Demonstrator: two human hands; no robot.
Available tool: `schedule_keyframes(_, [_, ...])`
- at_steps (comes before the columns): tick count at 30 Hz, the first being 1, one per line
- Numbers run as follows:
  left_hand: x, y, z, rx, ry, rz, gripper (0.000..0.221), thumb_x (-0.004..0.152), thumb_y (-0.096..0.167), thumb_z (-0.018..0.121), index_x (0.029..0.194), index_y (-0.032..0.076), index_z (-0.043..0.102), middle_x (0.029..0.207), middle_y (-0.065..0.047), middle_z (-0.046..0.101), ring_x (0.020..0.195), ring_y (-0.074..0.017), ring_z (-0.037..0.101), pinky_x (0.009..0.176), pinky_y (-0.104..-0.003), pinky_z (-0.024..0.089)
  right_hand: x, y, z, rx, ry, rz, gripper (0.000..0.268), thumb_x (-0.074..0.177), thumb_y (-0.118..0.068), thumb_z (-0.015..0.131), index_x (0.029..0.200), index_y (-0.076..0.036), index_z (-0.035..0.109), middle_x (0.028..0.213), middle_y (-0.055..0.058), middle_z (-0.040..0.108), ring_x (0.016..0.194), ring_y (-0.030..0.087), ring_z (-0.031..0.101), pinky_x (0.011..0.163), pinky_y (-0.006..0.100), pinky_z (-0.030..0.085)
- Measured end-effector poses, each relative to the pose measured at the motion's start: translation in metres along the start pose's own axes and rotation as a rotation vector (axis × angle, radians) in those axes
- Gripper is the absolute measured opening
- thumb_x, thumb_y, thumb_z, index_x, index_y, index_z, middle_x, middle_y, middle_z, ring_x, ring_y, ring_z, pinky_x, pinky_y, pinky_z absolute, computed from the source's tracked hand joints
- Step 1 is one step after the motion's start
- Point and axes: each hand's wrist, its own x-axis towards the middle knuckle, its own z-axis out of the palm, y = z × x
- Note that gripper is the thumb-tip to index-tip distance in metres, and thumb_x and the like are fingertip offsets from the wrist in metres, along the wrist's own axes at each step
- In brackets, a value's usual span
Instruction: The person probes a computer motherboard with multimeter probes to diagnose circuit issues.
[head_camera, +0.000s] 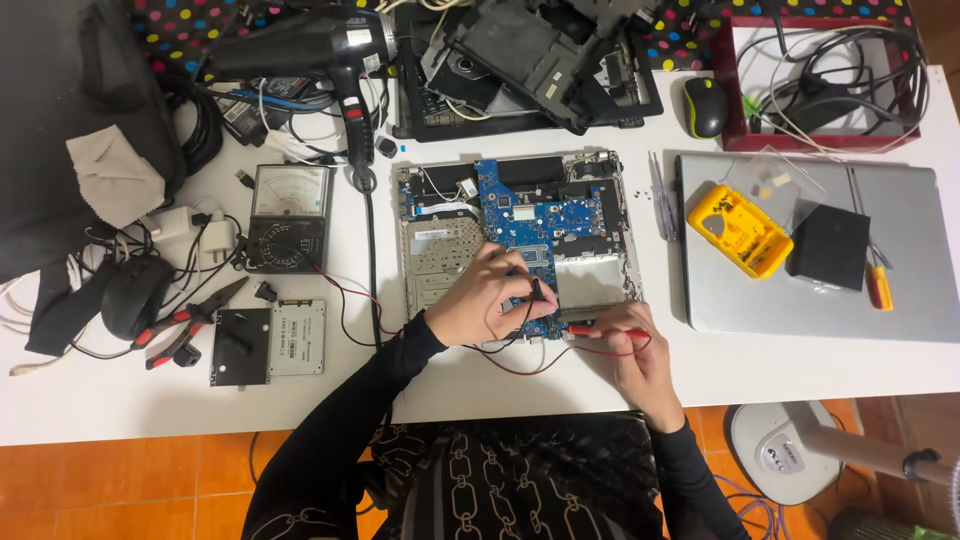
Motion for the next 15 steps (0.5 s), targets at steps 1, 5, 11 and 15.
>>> schedule_keyframes(1, [-0.0001,0.0004,-0.0001,0.002,0.004,-0.001,0.017,0.091,0.037,0.078,0.099,0.022,0.081,0.08,0.004,0.07,0.088,-0.0139,0.057,0.09,-0.032,0.036,-0.0008,0.0017,0.0005,0.0,-0.003,-0.003,0.031,0.109,-0.031,0.05,0.094,-0.008,0.064,0.095,0.003,0.069,0.096,0.019,0.057,0.093,0.034,0.047])
schedule_keyframes(5, [-0.0013,-0.0006,0.0015,0.022,-0.016,-0.015,0.017,0.092,0.037,0.078,0.097,0.02,0.082,0.076,0.003,0.068,0.088,-0.0144,0.058,0.09,-0.033,0.036,-0.0024,0.0057,0.0021,-0.025,0.001,-0.056,0.031,0.11,-0.031,0.051,0.094,-0.008,0.064,0.095,0.003,0.07,0.097,0.02,0.058,0.094,0.035,0.048])
schedule_keyframes(11, [-0.0009,0.0,0.0011,0.014,-0.003,-0.003,0.017,0.092,0.036,0.078,0.096,0.02,0.081,0.077,0.004,0.069,0.088,-0.0139,0.058,0.092,-0.033,0.036,-0.001,0.0026,0.0024,-0.044,0.016,-0.046,0.032,0.108,-0.03,0.052,0.093,-0.007,0.066,0.094,0.004,0.069,0.096,0.02,0.059,0.091,0.035,0.048])
schedule_keyframes(15, [-0.0018,0.0,0.0021,0.018,0.007,0.004,0.017,0.091,0.036,0.078,0.095,0.02,0.081,0.076,0.004,0.068,0.087,-0.0141,0.058,0.092,-0.033,0.036,-0.0022,0.0045,0.0033,-0.022,0.018,-0.044,0.032,0.109,-0.03,0.052,0.093,-0.006,0.066,0.094,0.004,0.069,0.096,0.02,0.06,0.089,0.034,0.05])
